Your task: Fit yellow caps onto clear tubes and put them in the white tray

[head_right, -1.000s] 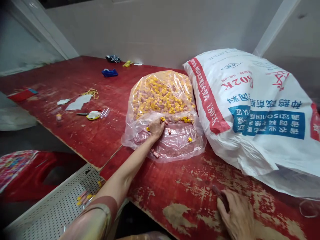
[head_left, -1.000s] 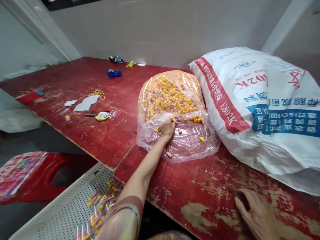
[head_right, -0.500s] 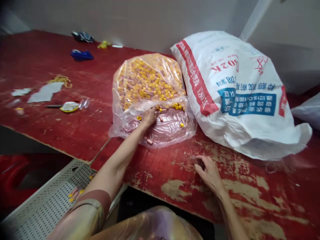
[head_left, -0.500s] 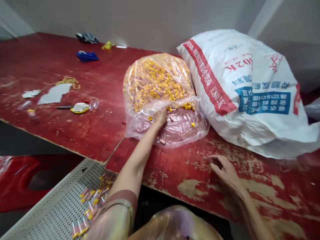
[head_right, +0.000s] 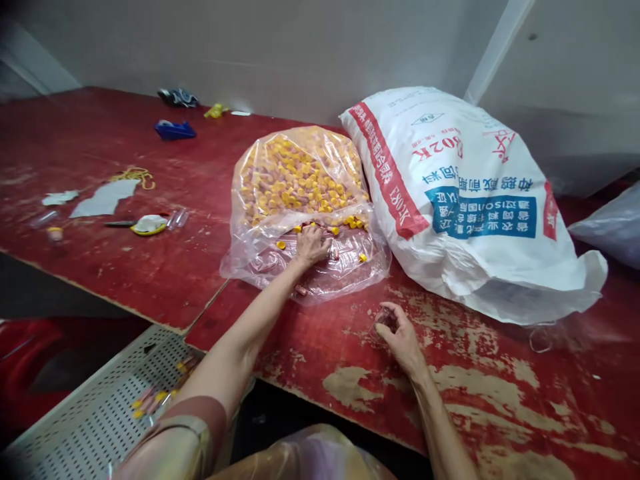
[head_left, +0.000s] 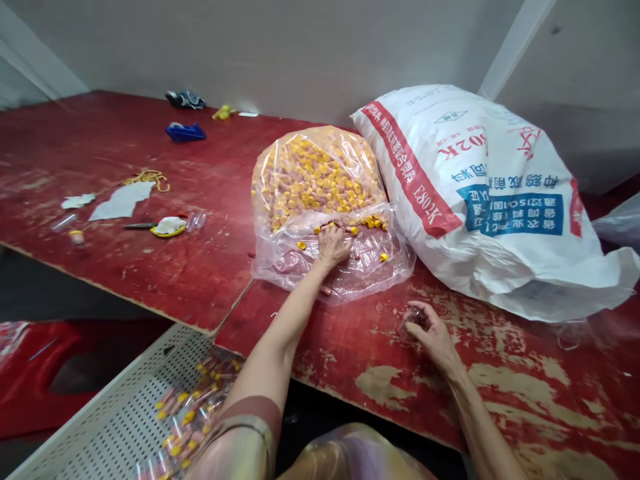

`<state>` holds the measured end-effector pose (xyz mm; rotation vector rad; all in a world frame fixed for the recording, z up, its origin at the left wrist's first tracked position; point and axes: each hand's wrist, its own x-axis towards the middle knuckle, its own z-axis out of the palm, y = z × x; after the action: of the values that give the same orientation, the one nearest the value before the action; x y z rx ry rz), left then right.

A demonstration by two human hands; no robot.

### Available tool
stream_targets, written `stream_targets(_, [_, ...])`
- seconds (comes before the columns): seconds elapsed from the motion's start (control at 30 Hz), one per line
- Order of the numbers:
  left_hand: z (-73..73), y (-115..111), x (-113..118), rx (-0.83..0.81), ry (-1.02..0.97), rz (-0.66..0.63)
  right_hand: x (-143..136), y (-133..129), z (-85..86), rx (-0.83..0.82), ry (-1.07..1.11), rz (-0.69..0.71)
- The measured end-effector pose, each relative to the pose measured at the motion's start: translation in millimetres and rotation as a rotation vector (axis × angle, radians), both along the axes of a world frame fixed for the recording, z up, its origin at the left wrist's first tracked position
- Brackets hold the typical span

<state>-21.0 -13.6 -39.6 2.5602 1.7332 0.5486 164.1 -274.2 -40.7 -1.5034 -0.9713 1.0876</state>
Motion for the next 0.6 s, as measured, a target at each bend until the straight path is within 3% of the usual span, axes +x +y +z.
stream_targets(0.1, [4.7,1.8,21.7,-0.058,-0.115,0.081,-4.1,1.0,-5.1,0.009,-0.003,-0.026])
stream_targets(0.2, [12.8,12.2,37.3,-0.133,-0.203,0.047,-4.5,0.0,-9.5,0.016,-0.001,-0.046])
stream_targets(0.33, [19.7,10.2,36.9,-0.196,-0.286,-0.015,1.1,-2.0,-13.8,0.032,0.077,-0.109])
stream_targets(0.43, [17.9,-24.8,27.6,-0.282,-0.404,-0.075,4.4,0.4,-11.7,0.075,0.268,-0.193])
stream_targets(0.53, [15.4,-82.9,19.2,-0.672,-0.860,-0.244,4.8,6.7,-5.5,0.121,0.416,-0.232])
stream_targets(0.6, [16.3,-121.1,16.7,-0.961,-1.171,-0.351,4.1,9.7,-1.5,0.127,0.406,-0.228])
